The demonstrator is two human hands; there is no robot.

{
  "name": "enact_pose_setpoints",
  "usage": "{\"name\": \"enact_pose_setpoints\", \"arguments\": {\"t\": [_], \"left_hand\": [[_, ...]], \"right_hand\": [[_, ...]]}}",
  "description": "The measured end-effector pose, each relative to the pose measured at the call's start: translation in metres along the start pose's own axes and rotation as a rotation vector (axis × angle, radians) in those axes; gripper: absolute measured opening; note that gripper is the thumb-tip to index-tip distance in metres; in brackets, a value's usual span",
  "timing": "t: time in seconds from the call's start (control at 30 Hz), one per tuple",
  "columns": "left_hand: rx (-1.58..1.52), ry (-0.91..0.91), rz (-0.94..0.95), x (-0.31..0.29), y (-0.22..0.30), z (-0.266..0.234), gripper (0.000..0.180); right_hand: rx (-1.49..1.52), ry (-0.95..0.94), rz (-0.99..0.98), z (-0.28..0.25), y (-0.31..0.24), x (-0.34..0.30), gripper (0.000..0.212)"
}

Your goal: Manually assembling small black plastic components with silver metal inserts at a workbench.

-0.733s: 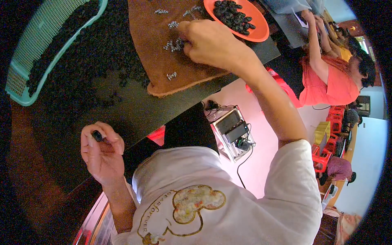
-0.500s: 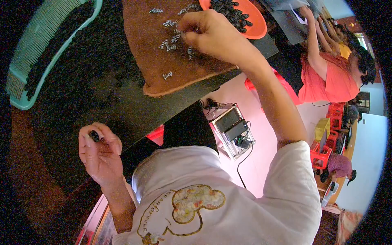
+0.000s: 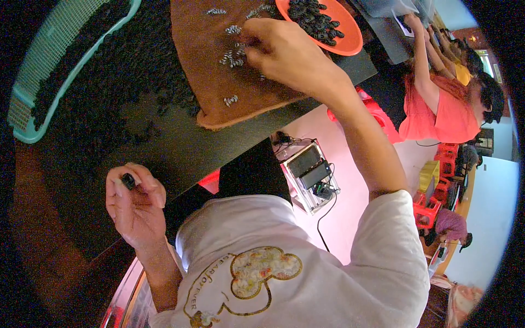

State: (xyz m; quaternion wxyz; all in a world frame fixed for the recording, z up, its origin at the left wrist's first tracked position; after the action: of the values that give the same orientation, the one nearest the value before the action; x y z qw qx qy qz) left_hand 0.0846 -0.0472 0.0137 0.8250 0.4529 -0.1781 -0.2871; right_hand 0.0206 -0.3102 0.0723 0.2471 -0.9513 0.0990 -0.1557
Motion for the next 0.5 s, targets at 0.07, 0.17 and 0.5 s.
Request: {"name": "enact_pose_setpoints", "arguments": {"t": [0.07, 0.17, 0.5], "left_hand": [[0.024, -0.011, 0.001, 0.001, 0.001, 0.0, 0.019], [0.013, -0.023, -0.002, 0.001, 0.003, 0.001, 0.019], [-0.001, 0.011, -0.019, -0.001, 0.005, -0.005, 0.021]], "right_hand": [[0.005, 0.003, 0.014, -0.003, -0.005, 0.0, 0.017], [0.039, 0.04, -0.014, -0.008, -0.008, 0.0, 0.019], [0.877, -0.061, 0.043, 0.032, -0.098, -0.004, 0.008]]}}
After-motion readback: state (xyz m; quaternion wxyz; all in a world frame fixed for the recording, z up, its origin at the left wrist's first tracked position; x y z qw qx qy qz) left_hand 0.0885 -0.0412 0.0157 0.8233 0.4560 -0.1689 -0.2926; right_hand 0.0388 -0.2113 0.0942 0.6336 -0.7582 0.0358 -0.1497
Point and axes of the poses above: each hand's wrist, its own x-axis towards the middle knuckle, its own z-axis out of the palm, y = z × x, the point moved 10 cm from there along x, towards the middle knuckle, and after that the axes turned 5 degrees about x, right-handed, at the moved point
